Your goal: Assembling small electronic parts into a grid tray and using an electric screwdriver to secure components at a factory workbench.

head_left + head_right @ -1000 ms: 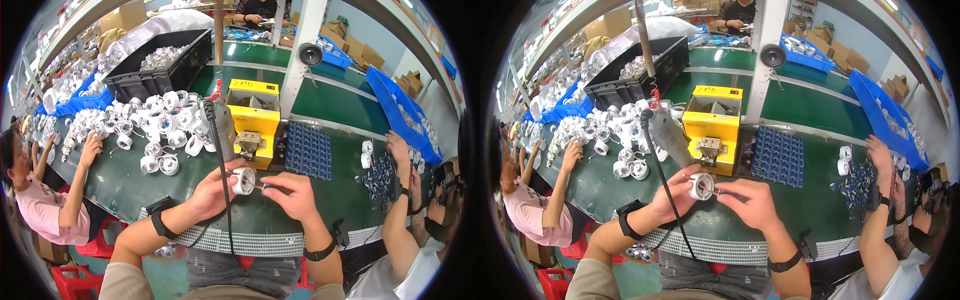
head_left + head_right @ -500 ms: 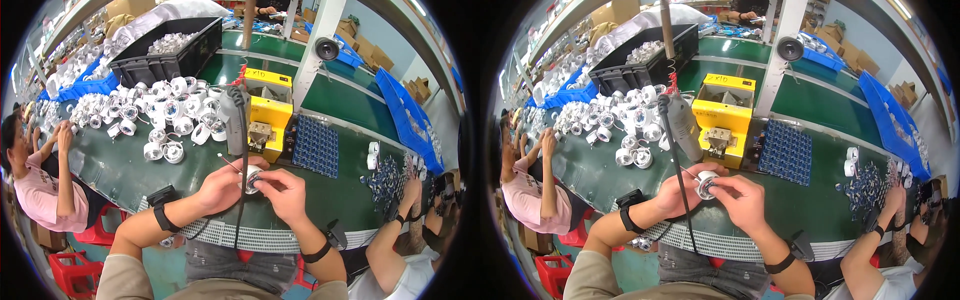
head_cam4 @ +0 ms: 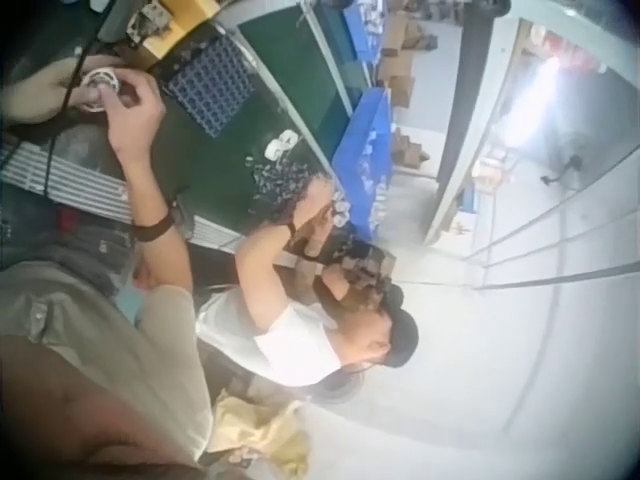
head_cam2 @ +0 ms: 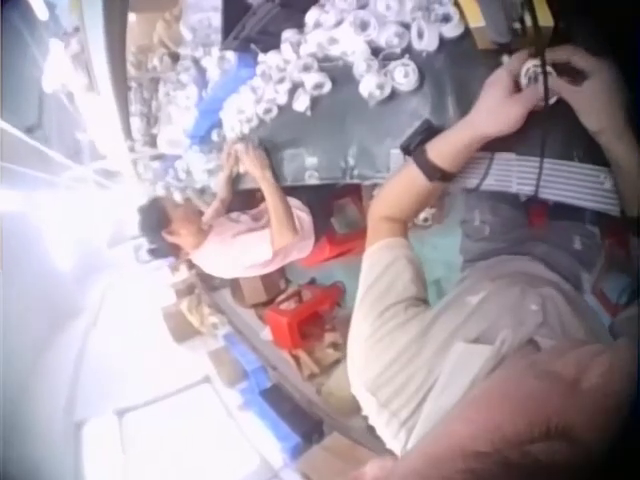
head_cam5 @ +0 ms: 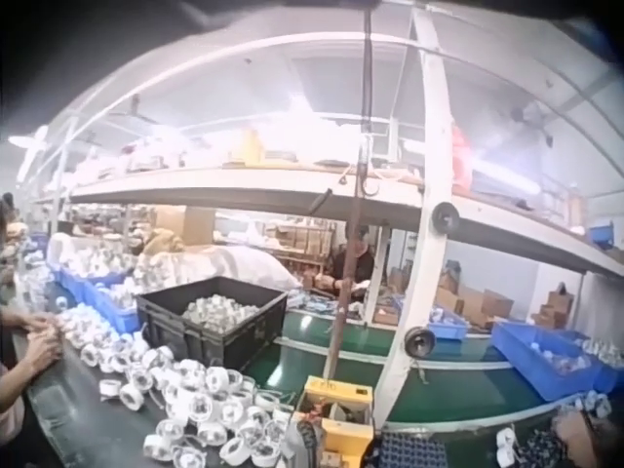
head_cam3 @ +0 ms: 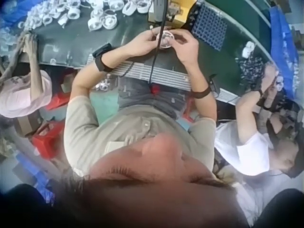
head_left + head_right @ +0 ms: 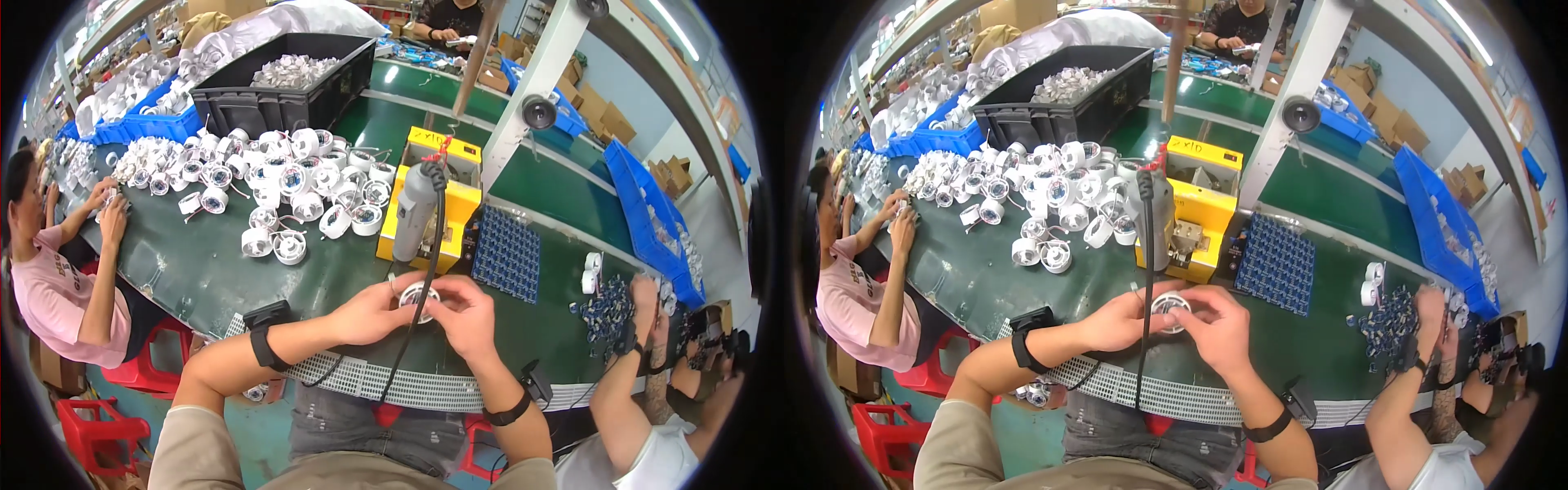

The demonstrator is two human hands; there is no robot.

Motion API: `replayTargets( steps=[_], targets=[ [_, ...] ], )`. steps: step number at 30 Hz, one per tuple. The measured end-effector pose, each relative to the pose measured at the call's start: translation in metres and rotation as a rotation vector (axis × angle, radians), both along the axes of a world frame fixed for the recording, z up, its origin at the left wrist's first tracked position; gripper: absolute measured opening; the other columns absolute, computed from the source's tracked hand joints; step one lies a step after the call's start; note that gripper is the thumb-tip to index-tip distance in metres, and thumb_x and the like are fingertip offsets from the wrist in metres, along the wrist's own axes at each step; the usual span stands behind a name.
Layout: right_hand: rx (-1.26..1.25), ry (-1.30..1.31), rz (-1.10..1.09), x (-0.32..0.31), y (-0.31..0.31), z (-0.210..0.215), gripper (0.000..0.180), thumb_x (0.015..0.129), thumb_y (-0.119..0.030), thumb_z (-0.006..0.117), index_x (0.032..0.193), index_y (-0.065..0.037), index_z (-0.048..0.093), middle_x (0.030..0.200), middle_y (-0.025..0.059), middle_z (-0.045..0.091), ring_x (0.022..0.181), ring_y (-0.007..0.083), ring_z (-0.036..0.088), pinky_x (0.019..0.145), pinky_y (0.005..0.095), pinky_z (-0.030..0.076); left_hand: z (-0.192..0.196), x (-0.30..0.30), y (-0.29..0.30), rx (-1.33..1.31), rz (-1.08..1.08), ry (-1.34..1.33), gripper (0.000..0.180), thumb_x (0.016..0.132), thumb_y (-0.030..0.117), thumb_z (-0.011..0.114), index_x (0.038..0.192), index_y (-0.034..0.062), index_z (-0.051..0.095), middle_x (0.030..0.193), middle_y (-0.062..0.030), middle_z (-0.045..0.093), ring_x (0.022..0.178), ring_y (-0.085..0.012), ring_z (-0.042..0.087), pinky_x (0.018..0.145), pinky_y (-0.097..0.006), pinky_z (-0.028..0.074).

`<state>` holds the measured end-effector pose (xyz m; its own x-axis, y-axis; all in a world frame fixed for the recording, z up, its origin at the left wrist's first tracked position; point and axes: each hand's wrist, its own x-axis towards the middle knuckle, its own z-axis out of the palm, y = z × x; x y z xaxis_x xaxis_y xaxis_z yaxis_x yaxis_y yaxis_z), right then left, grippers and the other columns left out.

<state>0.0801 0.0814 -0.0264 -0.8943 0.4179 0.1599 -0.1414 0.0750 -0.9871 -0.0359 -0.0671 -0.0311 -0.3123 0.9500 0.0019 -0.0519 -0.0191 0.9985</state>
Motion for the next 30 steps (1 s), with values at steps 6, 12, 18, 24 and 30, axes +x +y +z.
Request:
replayTargets(
  steps=[6,12,18,24,30],
  targets=[
    [0.64,0.019,-0.251,-0.012,-0.016,0.025,0.041,0.074,-0.009,0.076,0.11,0.005,0.06,0.101,0.0128,0.064,0.086,0.0171,0.063,0.075,0.0293,0.051,0.001,-0.017,-0.015,-0.135,0.009,-0.117,0.043,0.089,0.007,0.057,0.129,-0.006,0.045,0.11,-0.0136,0.06,0.088,-0.0168,0.064,0.073,-0.027,0.058],
    [0.521,0.052,-0.242,-0.068,-0.032,0.035,0.069,0.075,-0.012,0.074,0.131,0.002,0.038,0.111,0.0148,0.059,0.092,0.0209,0.062,0.084,0.0344,0.049,-0.002,-0.026,-0.018,-0.136,0.016,-0.28,0.042,0.087,0.002,0.053,0.128,-0.0038,0.048,0.109,-0.0138,0.061,0.089,-0.0192,0.065,0.073,-0.028,0.06],
    [0.133,0.637,-0.352,-0.095,-0.026,0.055,0.058,0.088,-0.011,0.046,0.14,-0.002,0.021,0.08,0.0083,0.049,0.056,0.0159,0.052,0.053,0.0298,0.048,0.002,-0.031,-0.021,-0.253,0.049,-0.29,0.032,0.087,0.0,0.052,0.119,-0.0043,0.052,0.104,-0.0122,0.061,0.085,-0.0193,0.065,0.073,-0.03,0.06],
    [0.113,0.628,-0.496,-0.114,-0.007,0.073,0.045,0.096,-0.014,0.041,0.136,-0.004,0.025,0.066,0.0056,0.045,0.047,0.0141,0.045,0.043,0.0279,0.041,0.005,-0.031,-0.018,-0.312,0.09,-0.329,0.031,0.088,0.002,0.053,0.118,-0.0034,0.049,0.104,-0.0136,0.06,0.086,-0.0206,0.066,0.071,-0.031,0.061],
    [0.144,0.57,-0.496,-0.118,-0.013,0.067,0.04,0.097,-0.014,0.041,0.134,-0.005,0.029,0.064,0.005,0.043,0.047,0.0138,0.045,0.043,0.0267,0.041,0.0,-0.031,-0.019,-0.303,0.103,-0.336,0.031,0.09,0.003,0.052,0.12,-0.0038,0.046,0.103,-0.0137,0.059,0.085,-0.0205,0.066,0.071,-0.03,0.06]
  ],
)
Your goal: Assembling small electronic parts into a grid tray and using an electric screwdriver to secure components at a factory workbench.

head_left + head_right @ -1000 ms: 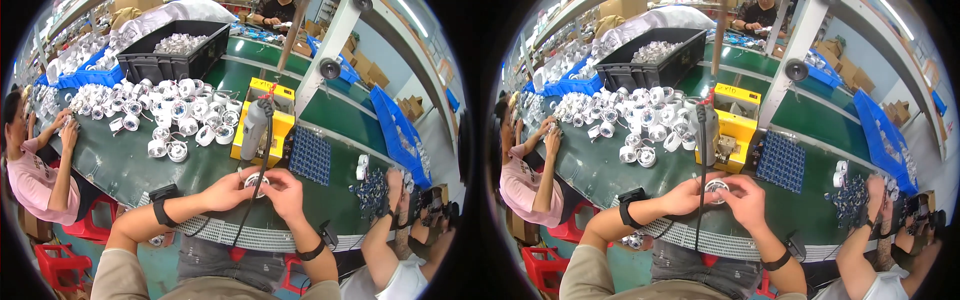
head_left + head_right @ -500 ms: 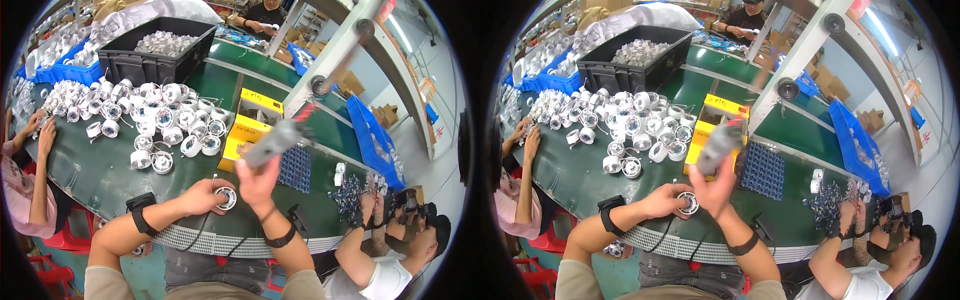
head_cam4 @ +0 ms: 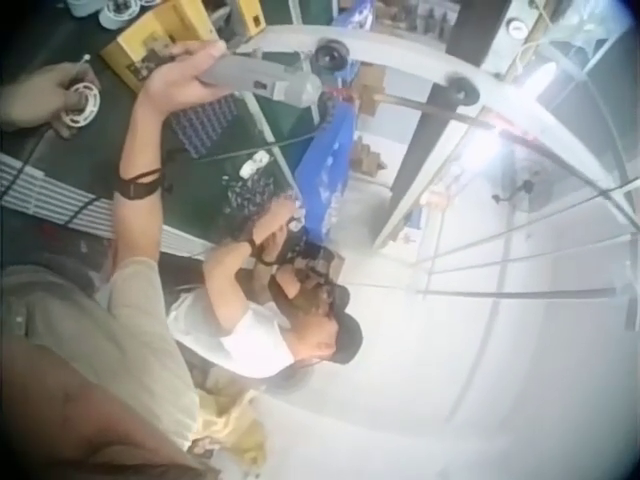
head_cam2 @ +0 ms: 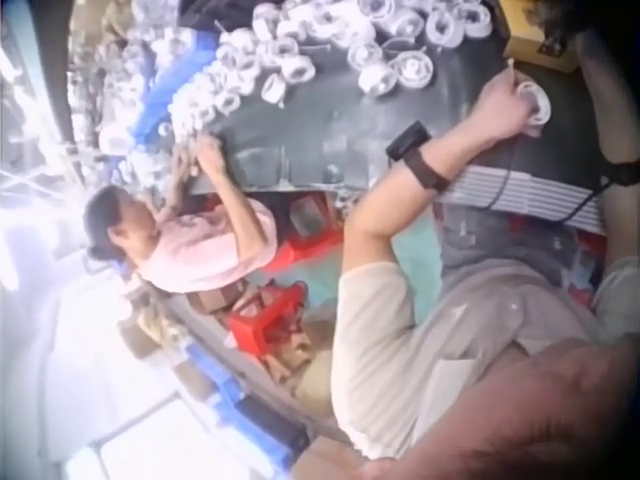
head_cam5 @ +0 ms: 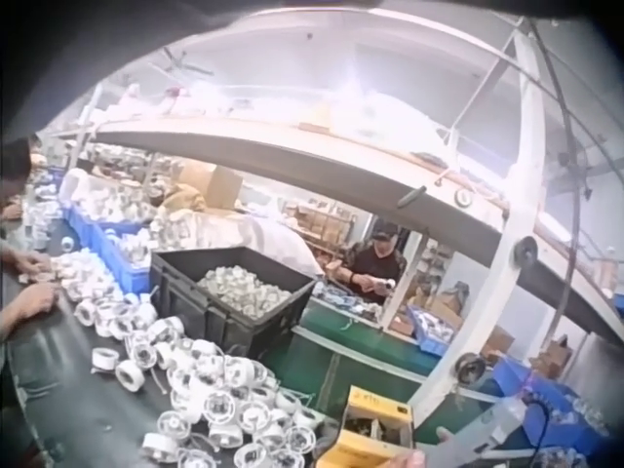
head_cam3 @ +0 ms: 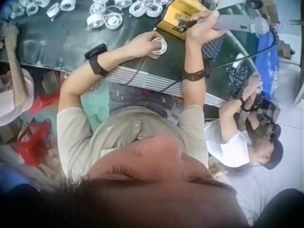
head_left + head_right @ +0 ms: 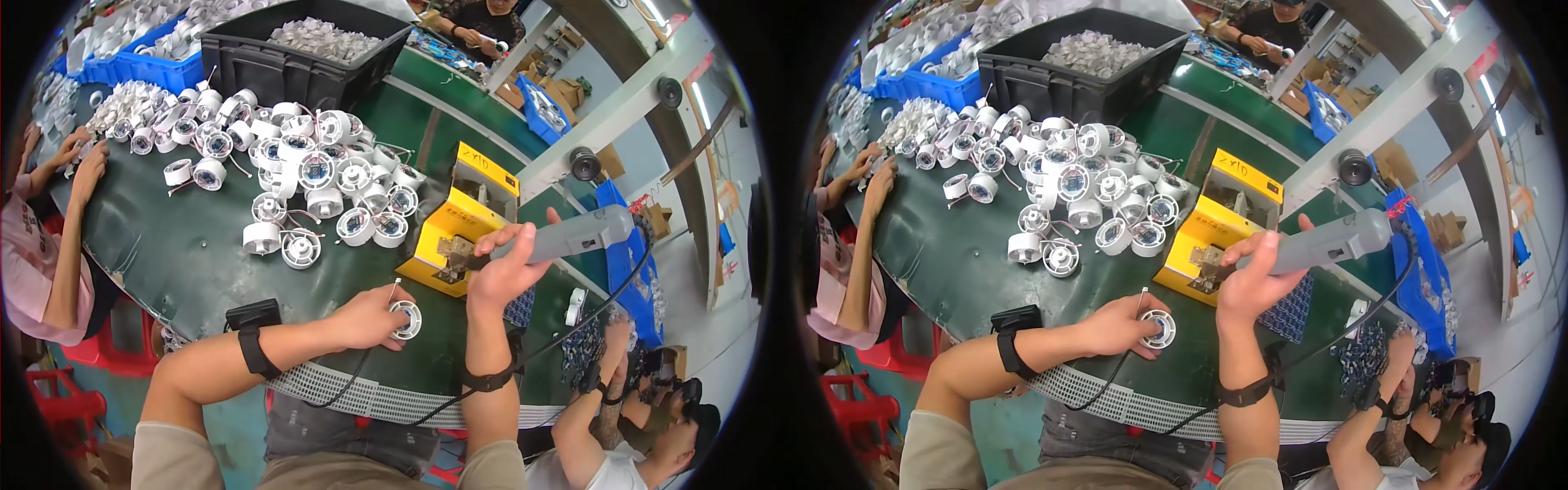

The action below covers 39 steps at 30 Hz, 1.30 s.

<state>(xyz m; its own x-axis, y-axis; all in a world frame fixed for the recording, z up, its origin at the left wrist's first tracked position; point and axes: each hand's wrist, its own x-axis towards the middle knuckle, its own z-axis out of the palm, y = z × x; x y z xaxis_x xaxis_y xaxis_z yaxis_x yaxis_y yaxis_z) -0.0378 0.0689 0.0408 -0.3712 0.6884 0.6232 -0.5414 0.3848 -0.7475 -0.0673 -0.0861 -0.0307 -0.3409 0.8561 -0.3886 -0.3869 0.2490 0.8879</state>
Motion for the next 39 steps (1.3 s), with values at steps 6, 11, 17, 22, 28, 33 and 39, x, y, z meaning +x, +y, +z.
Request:
replayTargets(
  steps=[6,11,17,22,28,33,39],
  targets=[
    [0.016,-0.018,-0.024,0.002,0.0,-0.006,0.038,0.096,-0.015,0.041,0.132,-0.005,0.03,0.064,0.0052,0.043,0.047,0.0141,0.045,0.044,0.0266,0.041,-0.003,0.001,0.002,-0.005,0.001,-0.018,0.03,0.091,0.005,0.051,0.12,-0.0041,0.047,0.103,-0.0133,0.06,0.083,-0.0195,0.067,0.071,-0.03,0.06],
    [0.011,-0.02,-0.014,0.003,-0.002,-0.008,0.037,0.096,-0.016,0.043,0.129,-0.004,0.031,0.065,0.0057,0.043,0.047,0.0144,0.046,0.044,0.0274,0.042,-0.002,0.001,0.002,-0.018,-0.004,0.018,0.03,0.092,0.006,0.049,0.12,-0.0042,0.048,0.102,-0.0135,0.061,0.082,-0.0194,0.067,0.071,-0.029,0.06],
    [-0.004,-0.049,0.059,0.006,-0.003,-0.011,0.038,0.096,-0.016,0.044,0.129,-0.005,0.03,0.065,0.0057,0.043,0.048,0.0149,0.046,0.043,0.028,0.041,-0.001,0.001,0.001,-0.021,0.039,-0.002,0.03,0.092,0.006,0.049,0.12,-0.0041,0.049,0.102,-0.0135,0.061,0.082,-0.0205,0.067,0.071,-0.029,0.06],
    [-0.126,0.012,0.174,0.03,-0.027,-0.012,0.041,0.096,-0.018,0.042,0.132,-0.007,0.027,0.067,0.0058,0.043,0.047,0.0141,0.044,0.043,0.0274,0.04,-0.002,0.002,0.004,-0.004,0.073,-0.031,0.029,0.092,0.005,0.049,0.119,-0.0042,0.049,0.103,-0.0136,0.06,0.083,-0.0218,0.067,0.071,-0.03,0.061],
    [-0.23,-0.018,0.311,0.045,-0.051,-0.025,0.047,0.093,-0.02,0.041,0.135,-0.009,0.023,0.067,0.0061,0.042,0.047,0.0137,0.043,0.042,0.0272,0.041,0.004,0.001,0.002,-0.01,0.062,-0.025,0.03,0.093,0.006,0.049,0.121,-0.0057,0.047,0.104,-0.0151,0.058,0.084,-0.0226,0.067,0.071,-0.029,0.06],
    [-0.204,-0.042,0.34,0.048,-0.054,-0.032,0.048,0.093,-0.02,0.043,0.135,-0.008,0.023,0.068,0.0065,0.043,0.047,0.0139,0.045,0.043,0.0279,0.043,0.004,0.001,0.002,-0.006,0.061,-0.006,0.031,0.093,0.007,0.049,0.121,-0.0057,0.047,0.106,-0.0151,0.058,0.085,-0.0225,0.066,0.072,-0.028,0.06],
    [-0.187,-0.065,0.349,0.048,-0.058,-0.036,0.05,0.092,-0.02,0.045,0.134,-0.006,0.022,0.068,0.0067,0.044,0.047,0.014,0.045,0.044,0.0279,0.044,0.002,0.002,-0.001,0.006,0.057,-0.003,0.03,0.092,0.008,0.049,0.117,-0.0067,0.048,0.108,-0.0176,0.059,0.086,-0.0238,0.067,0.07,-0.03,0.06]
  ],
)
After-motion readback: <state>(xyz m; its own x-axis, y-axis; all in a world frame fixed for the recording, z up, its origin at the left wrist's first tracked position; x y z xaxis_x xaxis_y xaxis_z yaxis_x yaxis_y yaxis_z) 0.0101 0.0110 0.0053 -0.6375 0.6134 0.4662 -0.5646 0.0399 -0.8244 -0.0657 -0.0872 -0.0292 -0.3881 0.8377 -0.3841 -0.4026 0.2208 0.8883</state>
